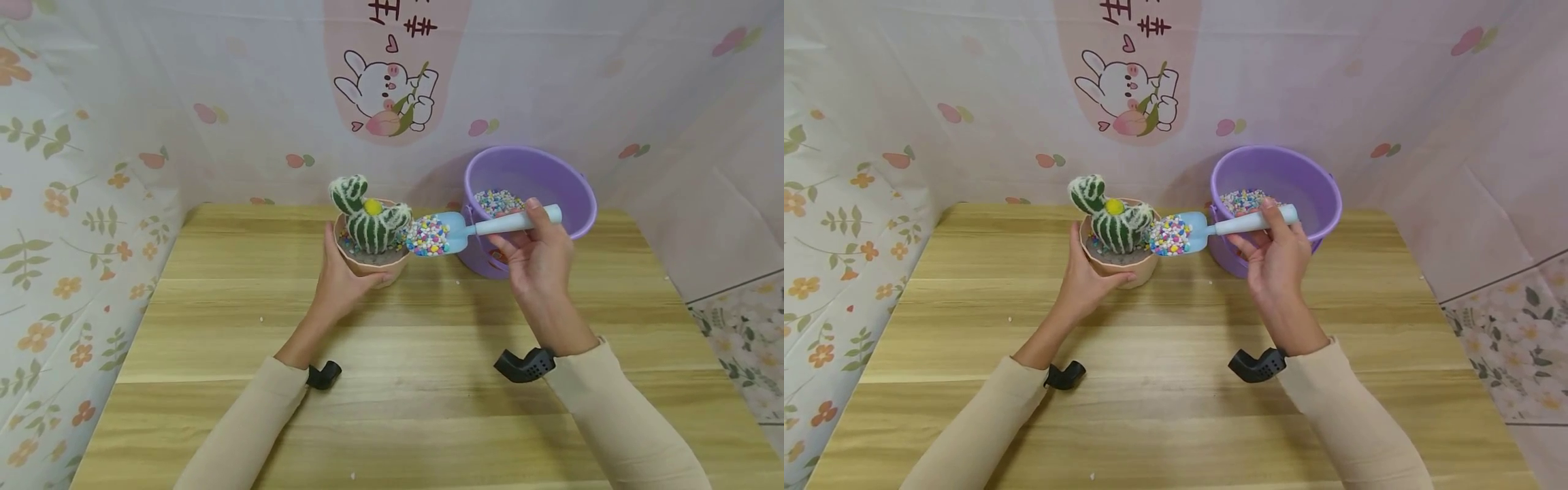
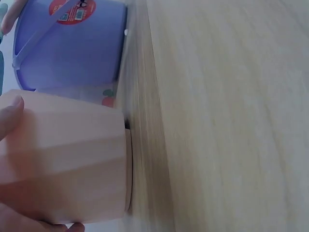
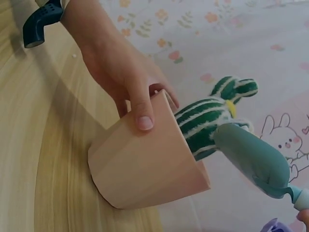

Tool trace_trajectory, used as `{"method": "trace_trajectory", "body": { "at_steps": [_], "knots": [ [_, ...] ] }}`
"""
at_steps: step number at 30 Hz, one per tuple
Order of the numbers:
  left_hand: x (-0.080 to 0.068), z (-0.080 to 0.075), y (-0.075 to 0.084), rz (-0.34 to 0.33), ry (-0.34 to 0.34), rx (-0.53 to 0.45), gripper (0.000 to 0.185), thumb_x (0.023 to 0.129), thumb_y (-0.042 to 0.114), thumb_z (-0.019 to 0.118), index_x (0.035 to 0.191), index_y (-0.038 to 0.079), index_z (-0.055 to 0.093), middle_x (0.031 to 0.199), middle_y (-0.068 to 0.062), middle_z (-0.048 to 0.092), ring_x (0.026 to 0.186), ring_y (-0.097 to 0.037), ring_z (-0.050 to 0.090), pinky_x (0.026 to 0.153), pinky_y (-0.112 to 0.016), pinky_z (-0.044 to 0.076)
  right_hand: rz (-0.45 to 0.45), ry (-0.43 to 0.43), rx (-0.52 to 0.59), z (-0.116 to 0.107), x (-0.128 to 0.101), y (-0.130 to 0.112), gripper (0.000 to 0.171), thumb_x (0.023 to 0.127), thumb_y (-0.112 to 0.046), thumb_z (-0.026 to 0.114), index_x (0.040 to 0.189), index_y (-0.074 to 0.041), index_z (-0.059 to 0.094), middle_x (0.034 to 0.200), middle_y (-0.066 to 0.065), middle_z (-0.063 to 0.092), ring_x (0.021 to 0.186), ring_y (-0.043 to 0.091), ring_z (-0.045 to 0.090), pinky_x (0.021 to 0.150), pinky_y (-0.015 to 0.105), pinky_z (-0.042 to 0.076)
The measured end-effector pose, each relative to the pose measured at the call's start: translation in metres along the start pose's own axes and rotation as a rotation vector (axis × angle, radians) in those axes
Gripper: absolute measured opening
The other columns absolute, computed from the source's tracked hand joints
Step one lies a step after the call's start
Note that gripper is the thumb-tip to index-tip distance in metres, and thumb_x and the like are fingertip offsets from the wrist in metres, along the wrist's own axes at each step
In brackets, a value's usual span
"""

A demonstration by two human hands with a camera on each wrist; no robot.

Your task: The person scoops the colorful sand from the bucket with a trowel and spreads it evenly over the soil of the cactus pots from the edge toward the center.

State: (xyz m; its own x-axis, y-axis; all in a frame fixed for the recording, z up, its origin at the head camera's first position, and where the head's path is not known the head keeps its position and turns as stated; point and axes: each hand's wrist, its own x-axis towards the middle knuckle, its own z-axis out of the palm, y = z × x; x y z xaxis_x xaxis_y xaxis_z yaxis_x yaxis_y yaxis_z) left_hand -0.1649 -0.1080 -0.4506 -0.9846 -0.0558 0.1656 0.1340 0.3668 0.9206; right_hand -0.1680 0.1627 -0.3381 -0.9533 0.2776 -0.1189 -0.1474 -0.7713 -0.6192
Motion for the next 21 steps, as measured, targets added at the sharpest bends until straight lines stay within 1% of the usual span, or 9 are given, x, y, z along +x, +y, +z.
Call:
{"method": "trace_trajectory", "body": {
  "at_steps": [3,8,10,17,21],
  "knots": [
    [0.0,0.001,0.0,-0.003,0.009,-0.004,0.134,0.066,0.039,0.09,0.156,0.02,-0.006,0.162,-0.009,0.008,0.147,-0.027,0.016,0.116,-0.049,0.022,-0.009,0.006,-0.007,0.0,0.0,0.002,0.021,0.087,-0.005,0.072,0.097,-0.001,0.054,0.074,0.015,0.065,0.071,0.029,0.072,0.066,0.054,0.054],
    [-0.003,0.006,0.002,0.002,0.067,-0.017,0.131,0.065,0.039,0.091,0.157,0.019,-0.001,0.16,-0.011,0.017,0.145,-0.026,0.023,0.116,-0.047,0.025,-0.032,0.01,-0.015,0.001,0.001,0.006,0.02,0.085,-0.004,0.074,0.095,0.001,0.056,0.072,0.016,0.065,0.069,0.028,0.072,0.065,0.053,0.054],
    [-0.005,0.009,0.002,0.002,0.091,-0.016,0.13,0.065,0.039,0.09,0.157,0.019,0.0,0.159,-0.011,0.019,0.144,-0.026,0.024,0.115,-0.048,0.026,-0.039,0.01,-0.02,0.002,0.001,0.007,0.02,0.085,-0.004,0.074,0.095,0.001,0.057,0.072,0.016,0.066,0.067,0.028,0.072,0.064,0.053,0.054],
    [-0.011,0.018,0.005,-0.009,0.173,0.039,0.128,0.065,0.042,0.09,0.156,0.02,0.003,0.157,-0.011,0.023,0.141,-0.027,0.03,0.11,-0.051,0.033,-0.072,0.0,-0.047,0.002,0.003,0.011,0.019,0.084,-0.003,0.074,0.094,0.002,0.058,0.072,0.015,0.066,0.065,0.027,0.071,0.061,0.051,0.055],
    [-0.013,0.022,0.007,-0.009,0.198,0.054,0.128,0.065,0.044,0.089,0.156,0.018,0.003,0.156,-0.013,0.024,0.139,-0.028,0.032,0.109,-0.052,0.034,-0.088,-0.004,-0.068,0.003,0.003,0.012,0.021,0.083,-0.004,0.075,0.095,0.003,0.06,0.073,0.014,0.065,0.063,0.026,0.071,0.061,0.049,0.055]
  ]
}}
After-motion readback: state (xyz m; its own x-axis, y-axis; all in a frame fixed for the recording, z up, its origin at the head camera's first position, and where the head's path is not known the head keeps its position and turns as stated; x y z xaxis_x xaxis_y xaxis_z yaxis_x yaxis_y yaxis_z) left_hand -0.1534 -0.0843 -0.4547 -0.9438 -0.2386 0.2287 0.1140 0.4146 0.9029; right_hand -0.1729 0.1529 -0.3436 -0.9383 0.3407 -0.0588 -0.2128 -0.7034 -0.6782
